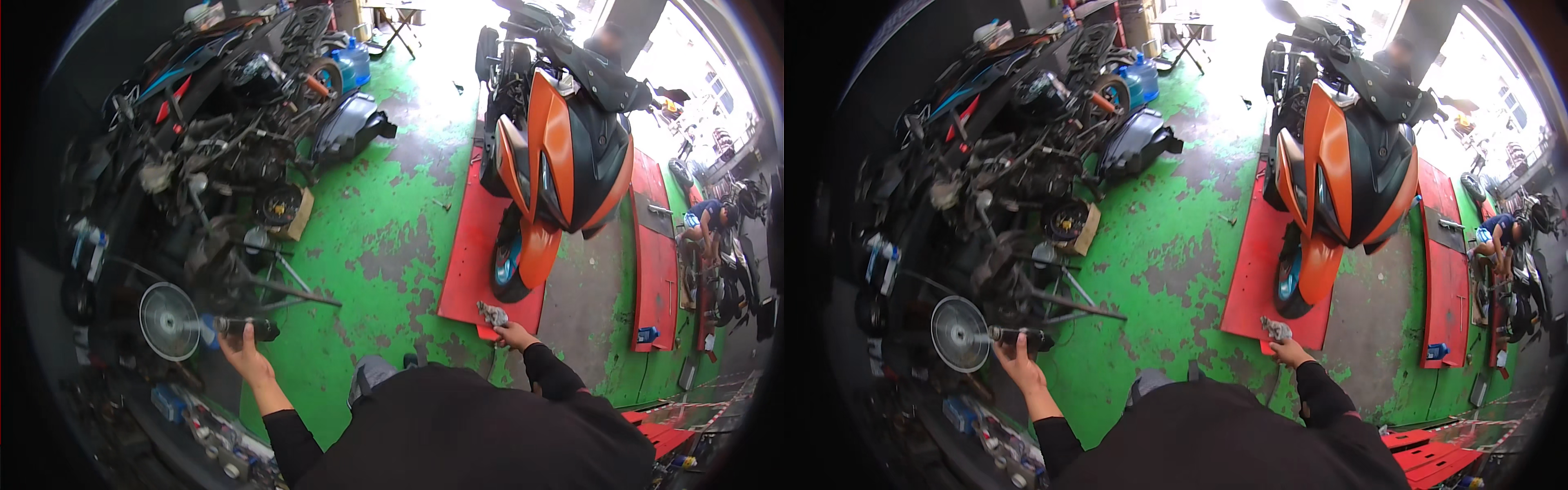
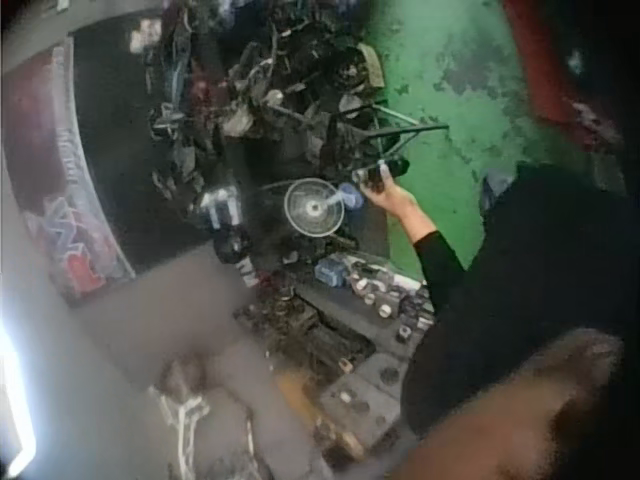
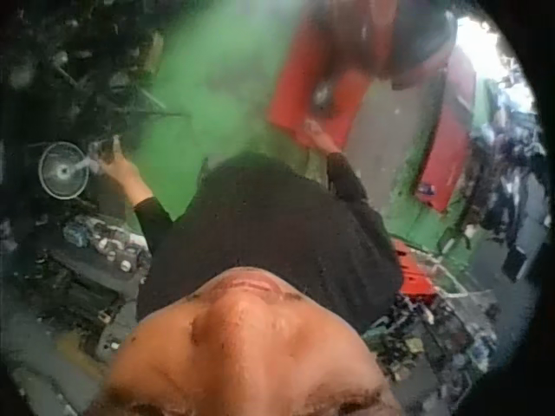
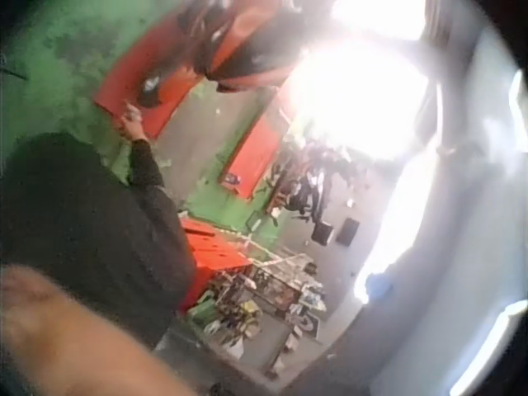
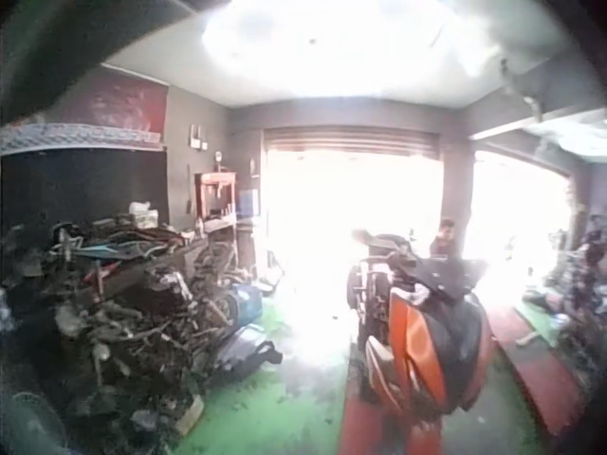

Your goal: Repairing and preparing motorcycle suspension components, including hammering parts and pouring oil.

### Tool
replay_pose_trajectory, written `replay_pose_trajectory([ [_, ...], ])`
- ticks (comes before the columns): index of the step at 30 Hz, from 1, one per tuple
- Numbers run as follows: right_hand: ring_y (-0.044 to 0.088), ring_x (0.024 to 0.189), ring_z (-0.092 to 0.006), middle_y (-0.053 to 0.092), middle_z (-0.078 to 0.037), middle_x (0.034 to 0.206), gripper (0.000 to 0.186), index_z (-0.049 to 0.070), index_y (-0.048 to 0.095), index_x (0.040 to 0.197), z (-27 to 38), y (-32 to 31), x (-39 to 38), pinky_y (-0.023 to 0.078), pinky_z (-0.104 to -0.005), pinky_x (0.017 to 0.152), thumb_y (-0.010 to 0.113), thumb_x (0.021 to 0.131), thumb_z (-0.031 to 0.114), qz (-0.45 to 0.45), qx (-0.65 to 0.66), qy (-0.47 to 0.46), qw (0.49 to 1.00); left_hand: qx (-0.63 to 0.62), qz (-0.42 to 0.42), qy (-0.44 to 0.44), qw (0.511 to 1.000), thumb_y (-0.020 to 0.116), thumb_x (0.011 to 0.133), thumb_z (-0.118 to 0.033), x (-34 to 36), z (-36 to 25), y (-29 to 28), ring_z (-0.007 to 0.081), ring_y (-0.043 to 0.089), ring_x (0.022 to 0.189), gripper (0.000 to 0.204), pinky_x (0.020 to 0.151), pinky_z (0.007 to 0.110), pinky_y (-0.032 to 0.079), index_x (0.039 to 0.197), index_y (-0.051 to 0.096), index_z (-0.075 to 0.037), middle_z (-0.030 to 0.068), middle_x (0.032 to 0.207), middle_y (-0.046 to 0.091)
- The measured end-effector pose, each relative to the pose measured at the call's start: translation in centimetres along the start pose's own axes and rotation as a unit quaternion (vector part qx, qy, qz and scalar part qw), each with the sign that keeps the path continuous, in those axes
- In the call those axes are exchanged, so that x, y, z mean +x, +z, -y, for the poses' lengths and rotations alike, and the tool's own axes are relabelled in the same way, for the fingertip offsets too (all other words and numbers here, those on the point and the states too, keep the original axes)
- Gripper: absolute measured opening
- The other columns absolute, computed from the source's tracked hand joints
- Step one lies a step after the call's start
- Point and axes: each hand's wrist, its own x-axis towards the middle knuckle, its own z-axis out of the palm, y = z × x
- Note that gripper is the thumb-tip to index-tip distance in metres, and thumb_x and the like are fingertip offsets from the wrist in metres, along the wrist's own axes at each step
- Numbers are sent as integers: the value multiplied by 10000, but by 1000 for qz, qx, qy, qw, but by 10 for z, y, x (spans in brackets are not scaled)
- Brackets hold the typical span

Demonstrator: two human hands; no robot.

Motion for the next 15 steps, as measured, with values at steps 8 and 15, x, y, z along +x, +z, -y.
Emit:
replay_pose_trajectory([
  [8, 673, 802, -167, 700, -105, 936, 344, -34, 628, 1173, 191, -60, 133, 538, -307, 656, 618, 1018, 273, -97, 157, -150, 971, -29, 125, -38, 991, 784, 870, 0, 197, 101, 240, 150, 608, 1057, 572, 909, 289, 497, 1372, 518, -68, 13, 1185, 614],
  [15, 707, 798, -166, 734, -88, 874, 326, 9, 707, 1115, 161, -53, 203, 542, -330, 691, 637, 995, 305, -74, 262, -3, 962, -43, 240, -82, 966, 750, 854, 73, 367, 141, 472, 183, 621, 1105, 535, 991, 315, 485, 1323, 516, -35, 60, 1200, 615],
])
